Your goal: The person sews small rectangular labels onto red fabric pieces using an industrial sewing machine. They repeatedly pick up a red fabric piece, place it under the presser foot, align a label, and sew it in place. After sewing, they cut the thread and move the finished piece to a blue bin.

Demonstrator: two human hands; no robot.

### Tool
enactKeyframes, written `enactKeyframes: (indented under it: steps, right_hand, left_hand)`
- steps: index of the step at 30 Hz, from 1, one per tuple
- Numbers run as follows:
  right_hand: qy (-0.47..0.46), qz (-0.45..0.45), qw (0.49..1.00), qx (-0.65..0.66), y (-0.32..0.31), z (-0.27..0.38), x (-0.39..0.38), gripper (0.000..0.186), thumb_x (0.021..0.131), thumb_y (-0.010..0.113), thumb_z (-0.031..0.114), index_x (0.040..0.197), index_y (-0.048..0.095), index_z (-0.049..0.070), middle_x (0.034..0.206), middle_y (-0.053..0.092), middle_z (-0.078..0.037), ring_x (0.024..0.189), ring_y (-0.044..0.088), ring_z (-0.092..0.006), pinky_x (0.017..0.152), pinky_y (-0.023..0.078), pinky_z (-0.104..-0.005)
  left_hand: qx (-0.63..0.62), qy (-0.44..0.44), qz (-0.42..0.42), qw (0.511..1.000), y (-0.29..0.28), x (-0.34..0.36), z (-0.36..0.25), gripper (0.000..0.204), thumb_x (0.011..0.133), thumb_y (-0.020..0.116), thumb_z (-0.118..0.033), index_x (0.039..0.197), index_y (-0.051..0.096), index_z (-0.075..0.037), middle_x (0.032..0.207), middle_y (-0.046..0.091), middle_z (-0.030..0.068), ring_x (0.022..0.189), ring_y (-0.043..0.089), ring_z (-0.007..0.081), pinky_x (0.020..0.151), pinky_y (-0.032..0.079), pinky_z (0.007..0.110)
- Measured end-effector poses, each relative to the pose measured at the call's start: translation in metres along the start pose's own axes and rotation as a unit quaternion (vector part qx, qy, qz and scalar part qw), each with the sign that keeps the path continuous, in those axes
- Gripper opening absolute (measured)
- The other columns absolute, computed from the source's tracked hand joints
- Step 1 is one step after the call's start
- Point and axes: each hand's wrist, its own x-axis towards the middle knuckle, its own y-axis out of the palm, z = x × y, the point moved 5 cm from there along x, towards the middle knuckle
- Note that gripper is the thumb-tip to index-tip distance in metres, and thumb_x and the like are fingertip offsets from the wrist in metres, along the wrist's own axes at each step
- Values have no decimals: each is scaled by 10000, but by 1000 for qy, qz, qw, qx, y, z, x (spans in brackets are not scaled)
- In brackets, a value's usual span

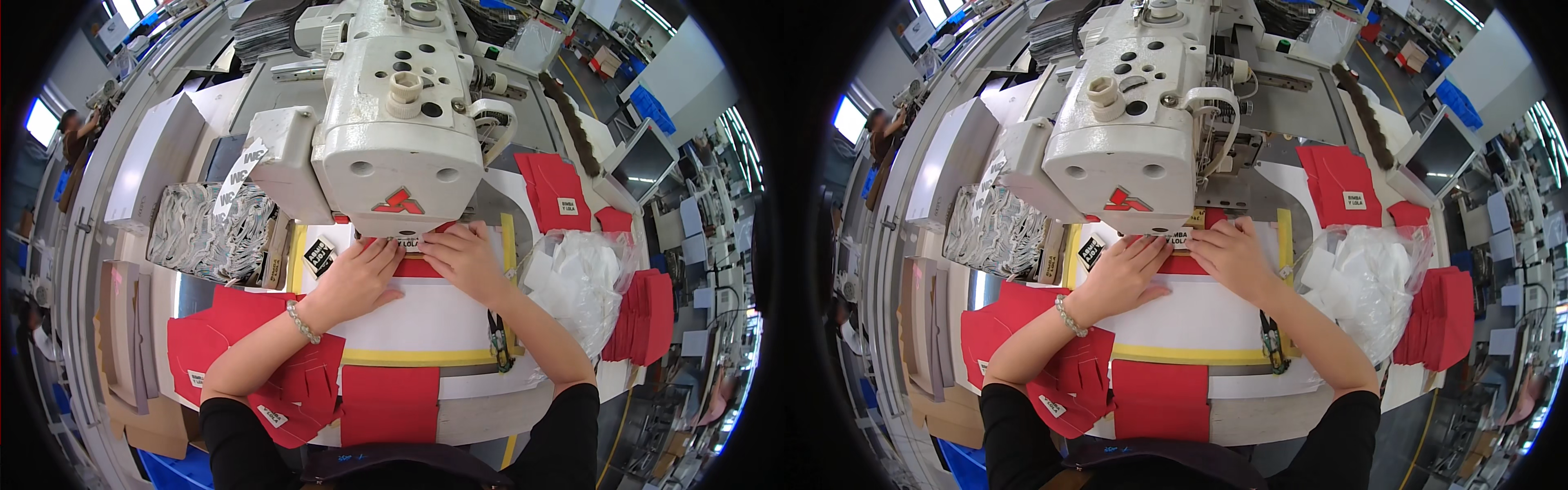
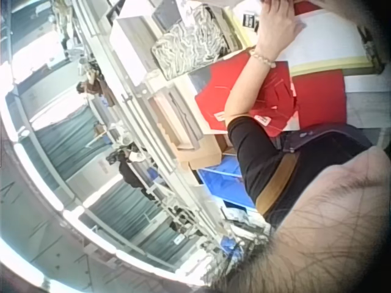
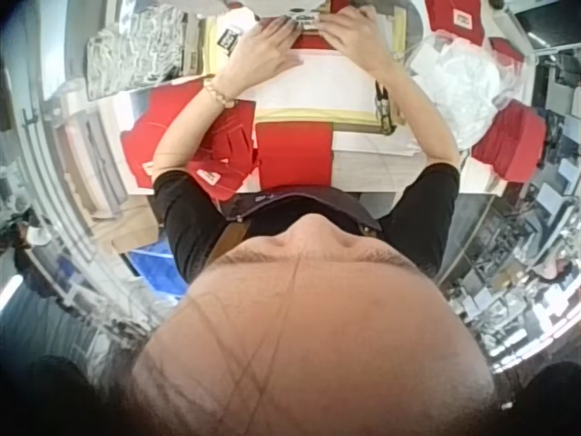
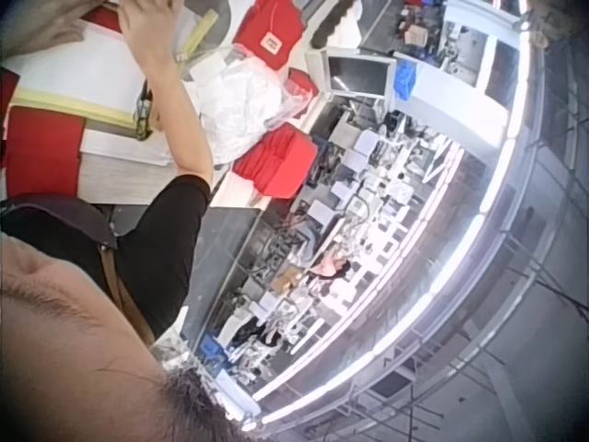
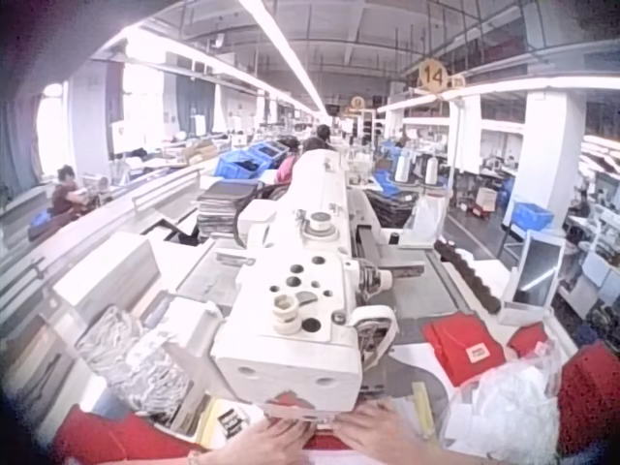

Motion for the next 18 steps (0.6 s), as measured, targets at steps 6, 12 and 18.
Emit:
enactKeyframes:
  steps: [6,12,18]
  right_hand:
    - [-13,43,999,-7,1,-3,-9,273,807,728,244,1053,713,127,1183,675,36,998,556,-153,857,338,-377]
    - [-30,74,997,-21,6,-6,-14,330,834,697,278,1124,679,122,1281,623,26,1059,530,-169,880,323,-406]
    - [-35,86,995,-38,5,0,-7,342,852,676,283,1158,654,130,1238,619,13,1106,529,-165,912,327,-407]
  left_hand:
    - [-70,1,-3,998,1,7,-5,698,834,659,-448,1308,507,42,1293,555,208,1219,520,317,1084,362,425]
    - [-91,-8,14,996,5,11,-6,716,829,662,-455,1314,488,43,1301,542,220,1238,500,326,1119,326,425]
    - [-54,2,4,999,0,5,-7,656,825,680,-421,1287,524,18,1287,548,185,1208,510,315,1083,356,426]
